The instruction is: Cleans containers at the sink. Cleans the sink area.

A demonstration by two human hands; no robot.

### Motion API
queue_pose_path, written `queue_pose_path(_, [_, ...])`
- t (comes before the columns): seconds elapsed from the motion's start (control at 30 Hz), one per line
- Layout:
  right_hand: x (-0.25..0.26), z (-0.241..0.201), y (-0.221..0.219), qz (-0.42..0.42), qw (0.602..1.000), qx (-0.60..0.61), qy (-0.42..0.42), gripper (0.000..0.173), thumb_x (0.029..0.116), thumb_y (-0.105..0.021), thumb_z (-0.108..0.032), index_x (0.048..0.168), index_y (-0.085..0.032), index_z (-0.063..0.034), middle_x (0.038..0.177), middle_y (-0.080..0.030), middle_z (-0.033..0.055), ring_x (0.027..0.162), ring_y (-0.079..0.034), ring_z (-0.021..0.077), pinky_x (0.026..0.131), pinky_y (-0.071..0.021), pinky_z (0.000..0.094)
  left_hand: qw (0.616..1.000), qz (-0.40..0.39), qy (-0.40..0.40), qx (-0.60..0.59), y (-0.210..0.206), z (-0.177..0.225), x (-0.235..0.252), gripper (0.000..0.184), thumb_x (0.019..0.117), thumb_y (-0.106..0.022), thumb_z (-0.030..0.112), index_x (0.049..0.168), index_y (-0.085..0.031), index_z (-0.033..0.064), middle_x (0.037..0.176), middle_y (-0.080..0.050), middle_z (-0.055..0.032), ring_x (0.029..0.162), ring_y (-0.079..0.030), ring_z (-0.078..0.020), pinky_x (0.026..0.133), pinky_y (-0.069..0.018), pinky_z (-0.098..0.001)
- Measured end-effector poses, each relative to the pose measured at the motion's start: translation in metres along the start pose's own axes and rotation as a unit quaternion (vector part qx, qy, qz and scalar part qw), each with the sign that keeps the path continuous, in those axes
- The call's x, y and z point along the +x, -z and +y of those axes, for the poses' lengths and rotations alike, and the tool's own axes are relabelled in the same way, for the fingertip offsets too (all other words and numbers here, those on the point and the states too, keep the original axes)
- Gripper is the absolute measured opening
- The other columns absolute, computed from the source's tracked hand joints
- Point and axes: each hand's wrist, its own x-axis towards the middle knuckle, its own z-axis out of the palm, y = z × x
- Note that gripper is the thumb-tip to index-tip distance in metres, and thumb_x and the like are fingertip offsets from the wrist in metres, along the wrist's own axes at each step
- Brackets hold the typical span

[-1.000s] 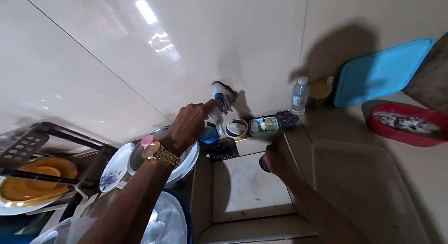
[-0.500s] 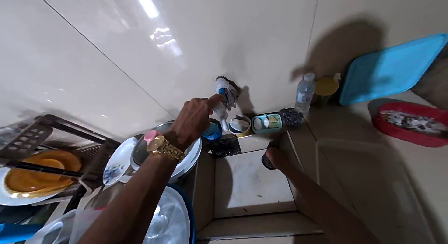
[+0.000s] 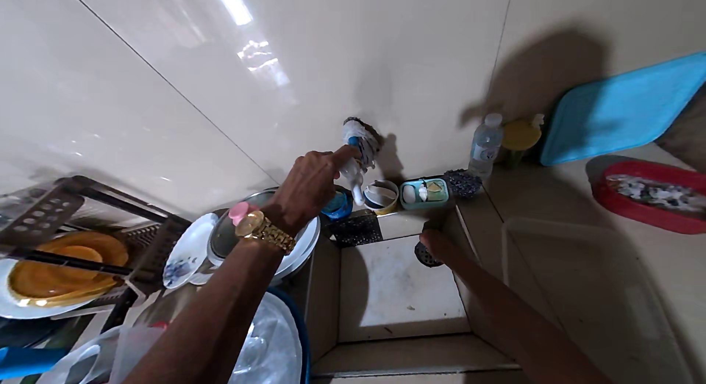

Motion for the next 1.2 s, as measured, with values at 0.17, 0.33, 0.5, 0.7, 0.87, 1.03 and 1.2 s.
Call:
queue_pose_path(0.17, [0.014, 0.011, -0.012, 0.012, 0.999, 0.03, 0.0, 0.025, 0.0972, -0.058, 0.005, 0.121, -0.065, 0.0101, 0.129, -0.061, 0.0304, 0.125, -0.057, 0.046, 0.107, -0.0444, 0.0568, 1.0, -0.002, 0.004, 0.007, 0.0, 0.001, 0.001, 0.049, 0.093, -0.061, -0.01, 0.136, -0.061, 0.0131, 0.1, -0.072, -0.0195, 0.084, -0.071, -0.0403, 0.077, -0.0554, -0.0569])
queue_pose_path(0.33, [0.029, 0.033, -0.016, 0.06, 0.996, 0.066, -0.023, 0.024, 0.0956, -0.062, -0.001, 0.117, -0.066, 0.0094, 0.13, -0.061, 0.0291, 0.126, -0.056, 0.0438, 0.108, -0.0435, 0.0563, 1.0, -0.005, 0.018, 0.002, -0.001, 0.002, 0.001, 0.051, 0.0943, -0.059, -0.009, 0.138, -0.06, 0.0154, 0.1, -0.072, -0.0193, 0.086, -0.071, -0.0394, 0.078, -0.0559, -0.0563])
queue_pose_path(0.5, [0.025, 0.034, 0.007, 0.065, 0.993, 0.095, -0.01, 0.016, 0.0913, -0.068, -0.002, 0.102, -0.07, 0.0096, 0.113, -0.066, 0.0294, 0.113, -0.062, 0.0443, 0.099, -0.0461, 0.0589, 1.0, -0.001, 0.005, -0.004, -0.001, 0.001, 0.001, 0.051, 0.0931, -0.059, -0.011, 0.137, -0.061, 0.0139, 0.101, -0.072, -0.0193, 0.086, -0.072, -0.0397, 0.078, -0.0563, -0.0568])
queue_pose_path(0.7, [0.018, 0.03, 0.033, 0.081, 0.98, 0.172, -0.059, 0.014, 0.0874, -0.075, -0.006, 0.099, -0.075, 0.0032, 0.102, -0.071, 0.0239, 0.099, -0.067, 0.039, 0.092, -0.0504, 0.0582, 1.0, -0.003, 0.004, -0.004, 0.0, 0.001, 0.001, 0.051, 0.0932, -0.061, -0.01, 0.138, -0.06, 0.0139, 0.102, -0.072, -0.0201, 0.087, -0.072, -0.0406, 0.077, -0.056, -0.0579])
queue_pose_path(0.87, [0.024, 0.037, 0.036, 0.089, 0.971, 0.215, -0.051, 0.009, 0.0874, -0.076, -0.009, 0.092, -0.075, -0.0005, 0.084, -0.071, 0.0166, 0.075, -0.068, 0.0298, 0.076, -0.0552, 0.0527, 1.0, 0.0, 0.009, 0.002, 0.0, 0.003, 0.001, 0.05, 0.0938, -0.06, -0.01, 0.137, -0.06, 0.0148, 0.099, -0.072, -0.0205, 0.086, -0.071, -0.0415, 0.077, -0.0555, -0.0586])
queue_pose_path(1.03, [0.021, 0.026, 0.044, 0.073, 0.954, 0.289, -0.033, 0.008, 0.0851, -0.077, -0.001, 0.093, -0.075, 0.0009, 0.078, -0.072, 0.0123, 0.065, -0.067, 0.0203, 0.07, -0.0574, 0.0407, 1.0, -0.013, 0.024, 0.004, 0.001, 0.004, 0.002, 0.051, 0.095, -0.06, -0.009, 0.141, -0.058, 0.0144, 0.102, -0.072, -0.0216, 0.089, -0.071, -0.0427, 0.08, -0.055, -0.0592])
queue_pose_path(1.2, [0.01, 0.009, 0.05, 0.034, 0.927, 0.375, 0.001, 0.012, 0.0831, -0.078, 0.005, 0.094, -0.072, 0.0041, 0.075, -0.07, 0.0098, 0.062, -0.065, 0.0139, 0.066, -0.0572, 0.0314, 0.998, -0.031, 0.052, 0.007, 0.002, 0.008, 0.003, 0.056, 0.0934, -0.061, -0.009, 0.143, -0.056, 0.0165, 0.105, -0.072, -0.0216, 0.093, -0.07, -0.043, 0.082, -0.0546, -0.059])
